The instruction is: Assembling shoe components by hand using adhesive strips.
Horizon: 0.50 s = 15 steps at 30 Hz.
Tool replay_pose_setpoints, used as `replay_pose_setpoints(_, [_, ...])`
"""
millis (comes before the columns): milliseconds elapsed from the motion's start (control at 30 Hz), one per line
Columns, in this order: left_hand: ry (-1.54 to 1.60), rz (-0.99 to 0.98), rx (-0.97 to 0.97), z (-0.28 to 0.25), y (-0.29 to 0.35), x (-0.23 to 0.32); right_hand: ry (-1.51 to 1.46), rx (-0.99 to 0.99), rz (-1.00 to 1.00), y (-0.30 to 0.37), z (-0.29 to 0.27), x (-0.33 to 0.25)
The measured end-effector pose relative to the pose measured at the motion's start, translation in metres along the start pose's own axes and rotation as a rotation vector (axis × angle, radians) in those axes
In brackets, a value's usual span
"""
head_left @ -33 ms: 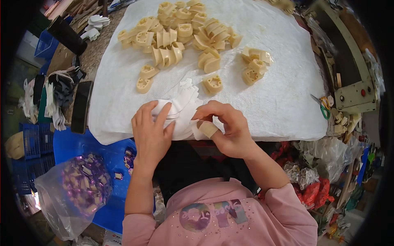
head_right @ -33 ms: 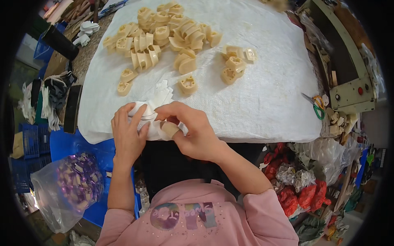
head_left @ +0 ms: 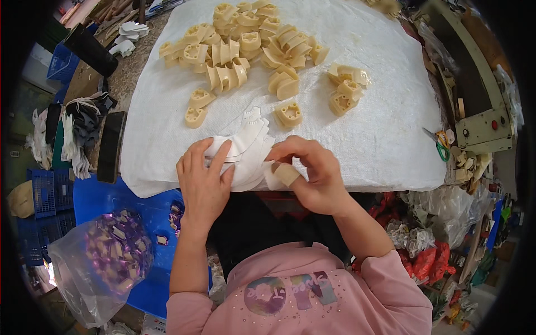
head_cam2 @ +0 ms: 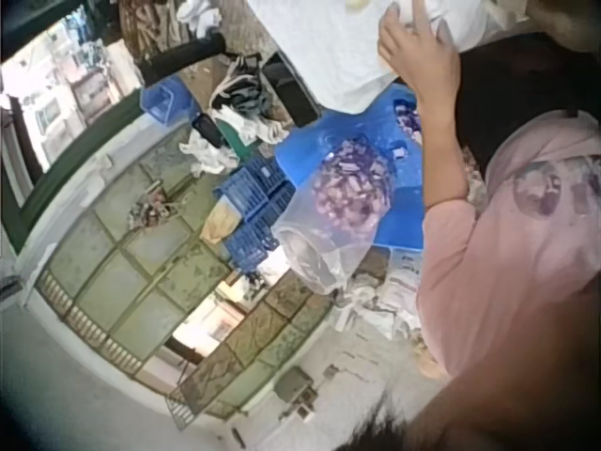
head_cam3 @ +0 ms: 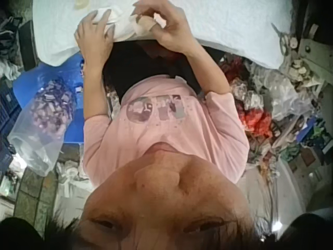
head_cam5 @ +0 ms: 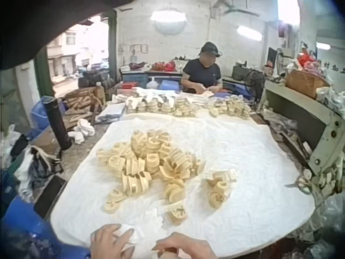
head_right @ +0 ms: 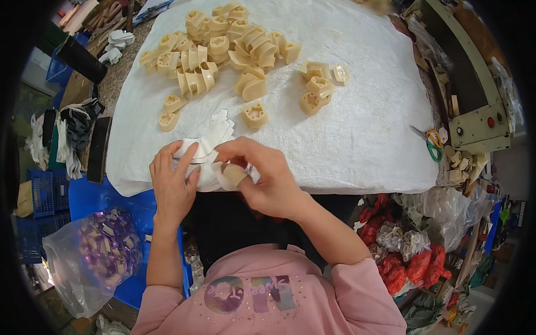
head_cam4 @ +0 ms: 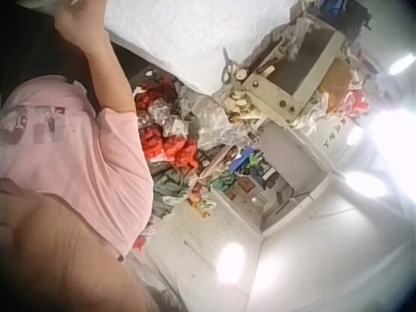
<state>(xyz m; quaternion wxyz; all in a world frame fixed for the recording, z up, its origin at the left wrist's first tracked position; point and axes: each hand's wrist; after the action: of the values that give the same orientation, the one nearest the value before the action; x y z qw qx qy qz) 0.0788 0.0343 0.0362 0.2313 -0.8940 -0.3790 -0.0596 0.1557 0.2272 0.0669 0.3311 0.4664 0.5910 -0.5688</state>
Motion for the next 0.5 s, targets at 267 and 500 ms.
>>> replay_pose_setpoints(267, [-0.225,0.000,0.087,-0.017,-0.006,-0.037,0.001,0.180,0.005,0.004,-0.019,0.000])
replay_pose_setpoints(500, [0.630,0.029,-0.065,-0.022,-0.015,0.042,0.007,0.130,0.011,-0.005,-0.005,-0.009])
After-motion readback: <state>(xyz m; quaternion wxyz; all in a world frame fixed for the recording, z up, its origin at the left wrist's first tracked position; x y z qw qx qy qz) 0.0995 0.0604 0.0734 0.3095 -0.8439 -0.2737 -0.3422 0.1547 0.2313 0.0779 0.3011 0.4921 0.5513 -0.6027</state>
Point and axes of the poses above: each hand's wrist, its own y-axis away from the middle knuckle, its own z-axis out of the palm, x = y × z, and after that the axes turned 2 degrees about z, right-handed
